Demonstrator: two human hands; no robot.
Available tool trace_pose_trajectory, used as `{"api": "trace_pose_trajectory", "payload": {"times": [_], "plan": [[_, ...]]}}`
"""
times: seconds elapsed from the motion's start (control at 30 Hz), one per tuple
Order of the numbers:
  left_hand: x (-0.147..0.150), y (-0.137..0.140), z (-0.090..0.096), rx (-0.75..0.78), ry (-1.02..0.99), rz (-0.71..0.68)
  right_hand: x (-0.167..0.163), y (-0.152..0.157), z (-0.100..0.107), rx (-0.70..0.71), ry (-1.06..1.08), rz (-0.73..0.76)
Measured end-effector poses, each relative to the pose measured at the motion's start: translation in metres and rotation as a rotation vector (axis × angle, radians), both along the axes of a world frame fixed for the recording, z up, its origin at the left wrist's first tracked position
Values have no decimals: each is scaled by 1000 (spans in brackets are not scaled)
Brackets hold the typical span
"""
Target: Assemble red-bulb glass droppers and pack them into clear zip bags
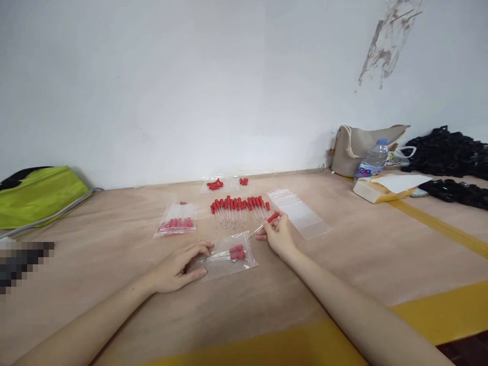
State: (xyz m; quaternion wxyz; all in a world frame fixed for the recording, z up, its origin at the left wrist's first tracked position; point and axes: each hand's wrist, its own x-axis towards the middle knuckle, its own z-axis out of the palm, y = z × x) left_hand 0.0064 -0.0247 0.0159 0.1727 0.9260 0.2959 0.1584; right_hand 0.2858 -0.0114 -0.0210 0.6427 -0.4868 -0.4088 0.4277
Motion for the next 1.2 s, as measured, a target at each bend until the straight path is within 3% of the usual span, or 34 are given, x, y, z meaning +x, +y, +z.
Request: {"api": "trace_pose_trajectory", "payload": {"times": [0.27,0.4,0.53,0.67,0.83,0.9,1.03,1.2], "plan": [[0,-1,0,-8,-11,6,-12,-9,0,1,37,37],[0,0,-2,14,7,27,-16,-12,1,-38,35,134],[-1,0,-2,13,27,42,-15,-15,-3,-32,-270,310],[-1,1,-2,13,21,39,-12,-15,-5,106,-649,286],[0,0,-1,10,7,25,-16,-13,0,249,-741,361],[1,0,-1,8,11,23,-20,-15,1,191,-740,317],[1,1,-2,22,18,-7,-20,-14,4,32,-804,41],[0,1,-1,27,19,-9,18,13,19,19,-1108,-171]]}}
